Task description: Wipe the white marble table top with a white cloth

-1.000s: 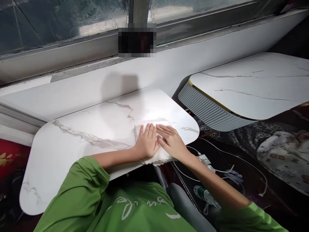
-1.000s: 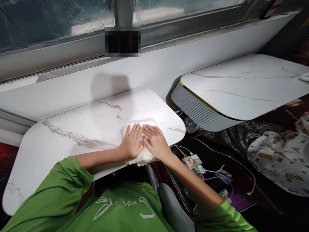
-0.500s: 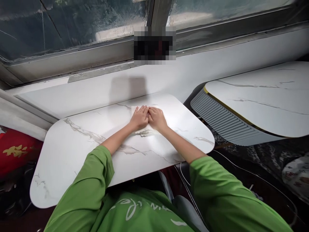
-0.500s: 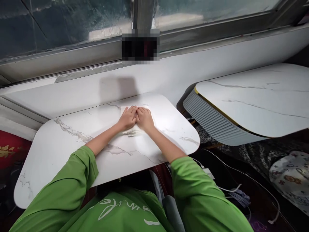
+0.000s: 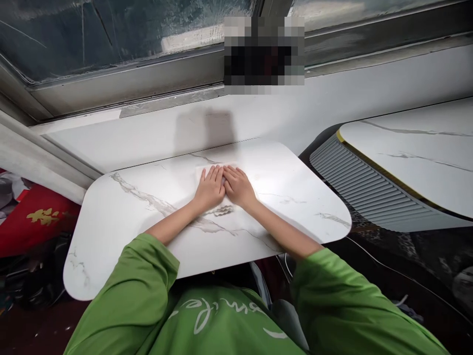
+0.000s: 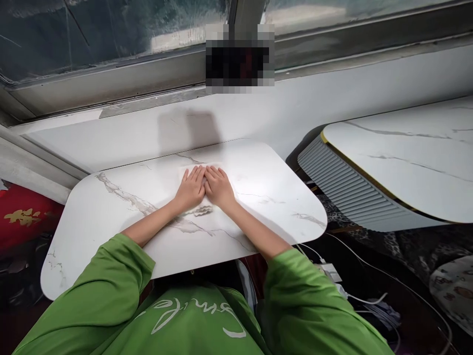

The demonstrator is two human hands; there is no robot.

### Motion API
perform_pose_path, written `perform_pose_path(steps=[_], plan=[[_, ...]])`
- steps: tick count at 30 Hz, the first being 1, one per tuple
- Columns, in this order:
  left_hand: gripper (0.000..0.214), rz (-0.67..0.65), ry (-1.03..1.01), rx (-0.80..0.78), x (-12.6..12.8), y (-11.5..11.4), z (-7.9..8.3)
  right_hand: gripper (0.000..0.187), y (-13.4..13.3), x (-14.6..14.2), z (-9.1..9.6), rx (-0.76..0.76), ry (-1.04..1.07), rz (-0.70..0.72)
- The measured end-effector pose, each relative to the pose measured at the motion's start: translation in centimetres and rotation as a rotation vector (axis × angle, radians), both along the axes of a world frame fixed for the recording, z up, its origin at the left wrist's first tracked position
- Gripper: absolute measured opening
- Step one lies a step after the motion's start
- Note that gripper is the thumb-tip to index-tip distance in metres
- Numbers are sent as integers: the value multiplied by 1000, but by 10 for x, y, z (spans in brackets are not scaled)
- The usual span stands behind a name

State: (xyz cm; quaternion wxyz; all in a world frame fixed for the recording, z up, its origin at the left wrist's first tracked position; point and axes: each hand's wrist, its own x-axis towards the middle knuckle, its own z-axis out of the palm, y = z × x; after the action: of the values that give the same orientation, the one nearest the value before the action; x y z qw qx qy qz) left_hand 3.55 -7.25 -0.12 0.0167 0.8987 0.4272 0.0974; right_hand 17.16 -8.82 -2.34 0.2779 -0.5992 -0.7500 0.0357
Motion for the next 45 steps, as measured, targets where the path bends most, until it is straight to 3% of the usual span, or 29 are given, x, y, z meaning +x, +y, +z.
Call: perform_pose_path(steps=[7,10,12,16,23,25,27,30,33,36,42,45], plan=[[57,-105,107,16,-61,-103,10,56,-116,-49,9,-26,42,115],[57,-133,121,12,-81,-126,14,54,-138,-59,13,-54,4,214],[57,-134,113,-9,-89,-126,15,53,-137,-61,14,-63,-40,258],[58,-60,71,-74,-95,-89,12,54,-97,-68,11,-47,-97,258],[51,71,-48,-78,-98,48,6,52,44,-89,10,-38,-144,182],[50,87,-69,-61,-99,78,6,51,75,-93,10,-34,-135,165],[50,105,-72,-50,-100,94,6,50,94,-96,10,-30,-129,152],[50,104,-70,-35,-102,95,6,50,97,-98,10,-34,-123,133],[50,102,-68,-27,-110,74,3,49,75,-103,8,-43,-100,140],[50,58,-61,-38,-129,37,2,49,33,-116,6,-54,-71,143],[51,-12,-57,-37,-176,-83,11,51,-87,-147,12,-48,-48,273],[53,11,-38,-37,-190,-133,15,50,-128,-157,19,-41,-48,383]])
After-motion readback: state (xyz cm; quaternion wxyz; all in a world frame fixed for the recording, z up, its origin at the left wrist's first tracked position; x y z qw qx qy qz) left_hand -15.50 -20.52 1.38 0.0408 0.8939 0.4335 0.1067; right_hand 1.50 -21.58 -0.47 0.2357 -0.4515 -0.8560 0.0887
